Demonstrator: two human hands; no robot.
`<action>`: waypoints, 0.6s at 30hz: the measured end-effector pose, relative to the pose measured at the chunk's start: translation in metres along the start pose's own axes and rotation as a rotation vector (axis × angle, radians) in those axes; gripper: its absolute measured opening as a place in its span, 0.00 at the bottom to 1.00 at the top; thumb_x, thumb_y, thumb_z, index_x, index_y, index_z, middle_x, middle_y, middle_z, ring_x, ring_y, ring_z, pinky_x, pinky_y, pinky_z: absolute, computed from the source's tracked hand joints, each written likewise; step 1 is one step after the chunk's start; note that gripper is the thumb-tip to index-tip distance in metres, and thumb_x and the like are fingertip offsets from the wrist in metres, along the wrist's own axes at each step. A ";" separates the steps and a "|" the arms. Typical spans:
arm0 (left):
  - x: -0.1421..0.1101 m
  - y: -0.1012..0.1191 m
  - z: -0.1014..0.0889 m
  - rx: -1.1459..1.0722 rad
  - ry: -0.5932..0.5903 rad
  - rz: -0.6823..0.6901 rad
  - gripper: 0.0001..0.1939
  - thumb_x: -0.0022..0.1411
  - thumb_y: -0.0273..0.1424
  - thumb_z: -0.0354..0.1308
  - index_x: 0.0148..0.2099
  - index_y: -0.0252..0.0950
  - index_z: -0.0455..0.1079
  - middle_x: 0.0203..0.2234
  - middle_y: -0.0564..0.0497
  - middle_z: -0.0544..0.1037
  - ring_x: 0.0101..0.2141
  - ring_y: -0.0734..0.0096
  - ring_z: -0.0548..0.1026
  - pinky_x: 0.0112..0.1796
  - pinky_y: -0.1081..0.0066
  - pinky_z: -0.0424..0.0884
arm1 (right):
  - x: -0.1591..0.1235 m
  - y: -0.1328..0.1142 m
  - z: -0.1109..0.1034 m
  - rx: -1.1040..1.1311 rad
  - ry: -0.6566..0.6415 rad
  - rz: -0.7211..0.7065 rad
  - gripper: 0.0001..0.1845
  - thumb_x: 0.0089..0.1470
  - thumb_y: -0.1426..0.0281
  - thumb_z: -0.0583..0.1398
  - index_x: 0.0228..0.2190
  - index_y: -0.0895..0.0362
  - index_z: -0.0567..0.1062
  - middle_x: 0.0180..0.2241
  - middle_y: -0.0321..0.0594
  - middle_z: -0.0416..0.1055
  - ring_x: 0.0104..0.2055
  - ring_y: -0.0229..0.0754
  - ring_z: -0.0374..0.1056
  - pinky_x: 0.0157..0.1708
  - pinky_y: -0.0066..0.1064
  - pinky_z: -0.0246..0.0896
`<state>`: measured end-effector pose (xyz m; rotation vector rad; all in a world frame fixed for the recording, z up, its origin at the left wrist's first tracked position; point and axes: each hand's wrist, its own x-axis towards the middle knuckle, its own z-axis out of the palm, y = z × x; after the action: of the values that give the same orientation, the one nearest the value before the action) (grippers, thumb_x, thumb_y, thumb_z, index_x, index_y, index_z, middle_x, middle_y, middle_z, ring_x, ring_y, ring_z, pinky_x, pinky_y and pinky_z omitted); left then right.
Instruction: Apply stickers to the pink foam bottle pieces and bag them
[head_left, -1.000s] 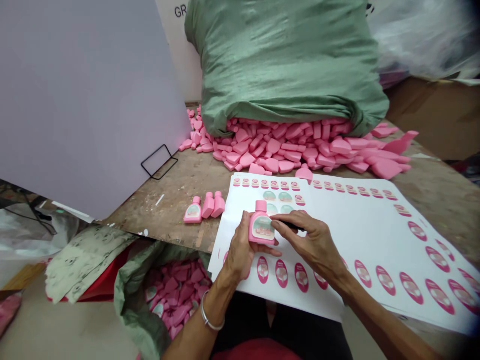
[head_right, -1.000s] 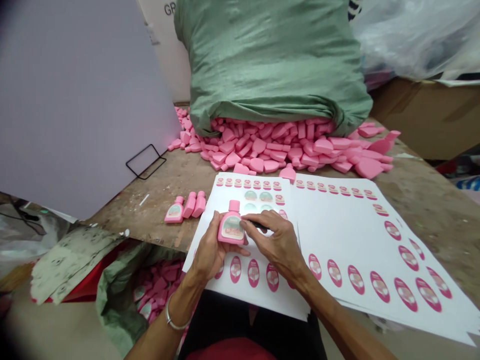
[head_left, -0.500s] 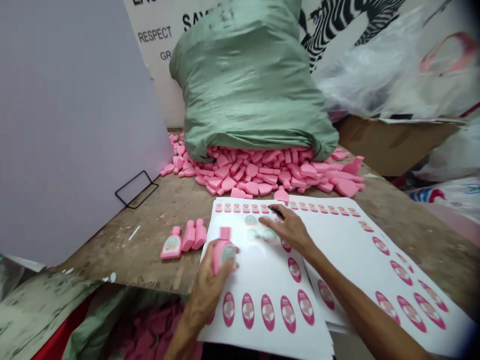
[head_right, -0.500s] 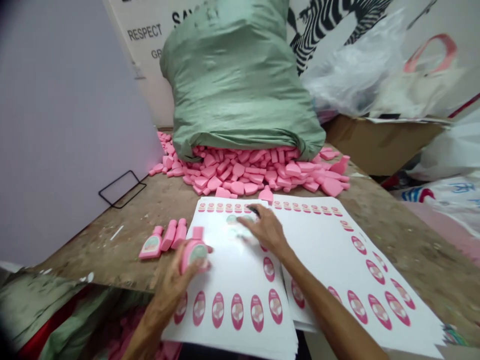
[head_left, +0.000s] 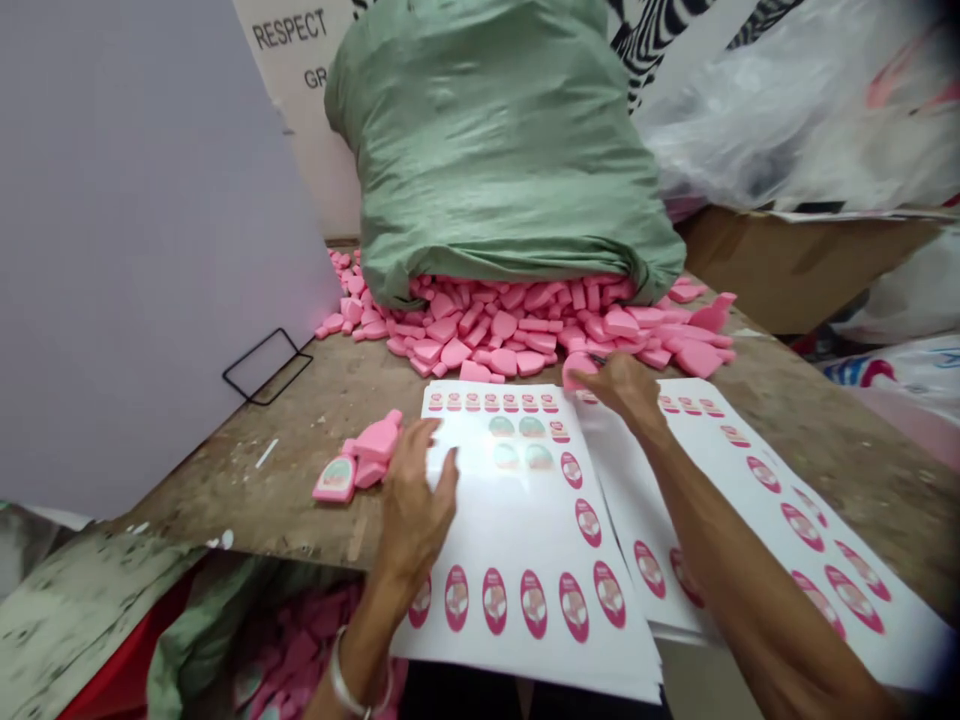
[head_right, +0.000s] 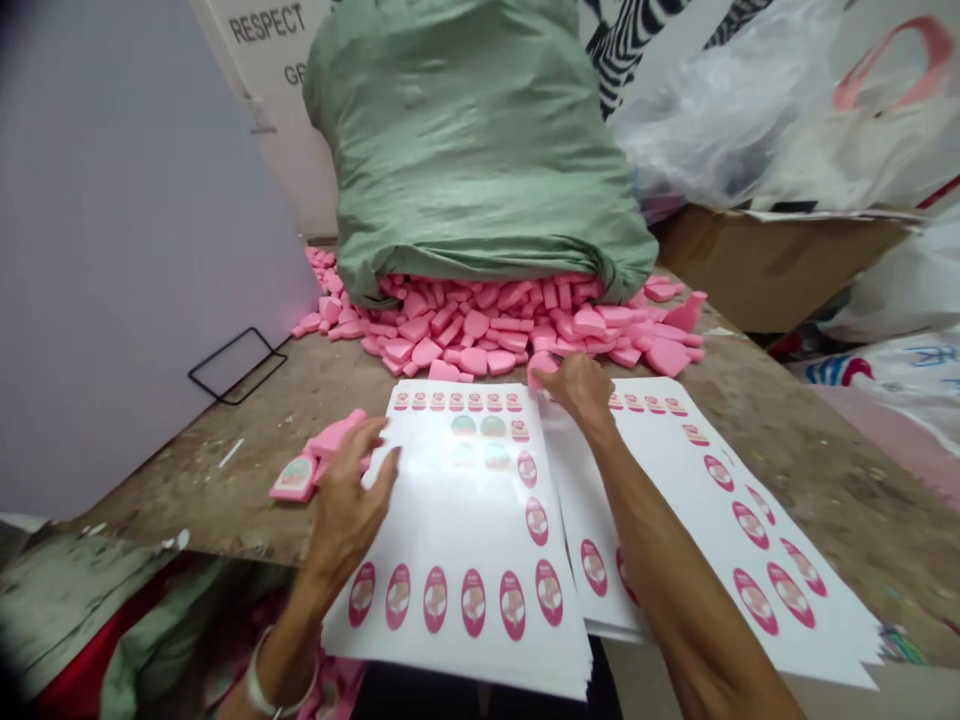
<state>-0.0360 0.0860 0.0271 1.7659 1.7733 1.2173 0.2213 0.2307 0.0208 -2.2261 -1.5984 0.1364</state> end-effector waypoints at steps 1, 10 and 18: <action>0.002 0.007 0.012 -0.173 -0.103 -0.063 0.15 0.63 0.33 0.50 0.50 0.35 0.66 0.47 0.42 0.73 0.44 0.62 0.73 0.45 0.61 0.71 | -0.010 0.000 -0.005 0.040 0.015 -0.004 0.26 0.46 0.52 0.59 0.37 0.61 0.75 0.35 0.53 0.75 0.38 0.54 0.71 0.34 0.38 0.61; 0.009 0.017 0.054 -0.481 -0.308 -0.319 0.16 0.62 0.38 0.51 0.46 0.31 0.66 0.41 0.41 0.73 0.35 0.66 0.75 0.34 0.67 0.73 | -0.022 0.036 0.001 0.248 -0.035 -0.158 0.24 0.48 0.56 0.59 0.43 0.58 0.74 0.37 0.46 0.76 0.36 0.48 0.71 0.33 0.35 0.62; -0.003 0.017 0.049 -0.358 -0.363 -0.283 0.14 0.62 0.37 0.50 0.43 0.32 0.68 0.32 0.47 0.73 0.30 0.68 0.74 0.31 0.70 0.70 | -0.031 0.028 0.023 0.174 -0.261 -0.311 0.36 0.45 0.51 0.61 0.52 0.58 0.67 0.45 0.52 0.74 0.42 0.55 0.71 0.38 0.41 0.63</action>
<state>0.0124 0.0967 0.0110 1.3724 1.4317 0.9539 0.2285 0.2009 -0.0154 -1.8630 -1.9657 0.4749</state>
